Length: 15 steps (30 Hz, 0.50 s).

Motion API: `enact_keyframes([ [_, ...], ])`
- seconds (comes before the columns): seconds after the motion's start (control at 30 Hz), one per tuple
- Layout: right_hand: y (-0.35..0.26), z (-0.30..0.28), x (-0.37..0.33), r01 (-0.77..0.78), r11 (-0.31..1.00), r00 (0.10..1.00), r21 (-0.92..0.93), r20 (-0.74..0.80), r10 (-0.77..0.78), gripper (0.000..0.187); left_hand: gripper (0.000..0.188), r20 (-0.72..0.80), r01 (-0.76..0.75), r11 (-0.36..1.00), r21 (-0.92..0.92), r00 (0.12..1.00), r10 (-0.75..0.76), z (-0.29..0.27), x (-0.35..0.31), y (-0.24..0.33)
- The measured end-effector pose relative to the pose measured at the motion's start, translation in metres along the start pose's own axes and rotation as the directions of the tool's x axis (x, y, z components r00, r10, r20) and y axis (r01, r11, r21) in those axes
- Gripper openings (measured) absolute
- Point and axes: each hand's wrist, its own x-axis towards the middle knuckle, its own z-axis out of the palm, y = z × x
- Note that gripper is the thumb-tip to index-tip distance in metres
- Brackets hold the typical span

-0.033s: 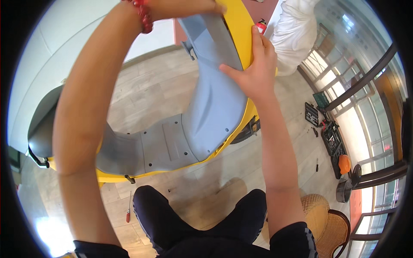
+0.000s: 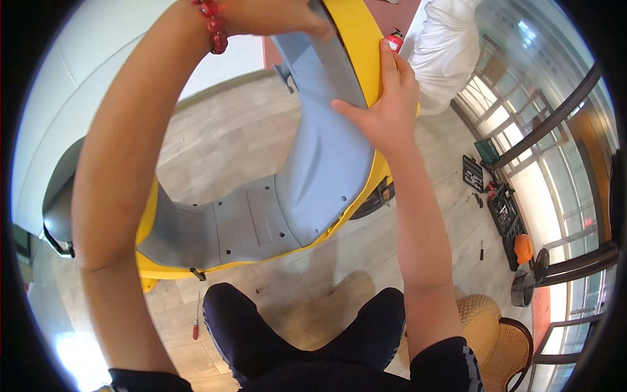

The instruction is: Installing plastic body panels onto an electric scooter by aligning and snapping them into place.

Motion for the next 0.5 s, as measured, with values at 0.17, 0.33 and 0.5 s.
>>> enact_keyframes([
  [0.17,-0.013,0.003,0.004,-0.009,0.997,1.0,0.075,-0.001,0.009,0.1,0.07,0.509,-0.394,0.807,0.44,0.85,0.137,-0.034,0.026,-0.004],
  [0.33,-0.006,-0.003,0.015,0.009,0.995,0.994,0.102,0.107,-0.02,0.104,0.066,0.458,-0.475,0.86,0.186,0.816,0.352,-0.018,0.029,-0.023],
  [0.5,-0.04,0.0,0.05,-0.035,0.998,0.993,0.059,0.114,0.028,0.101,0.059,0.387,-0.506,0.851,0.142,0.819,0.423,-0.03,0.018,-0.011],
])
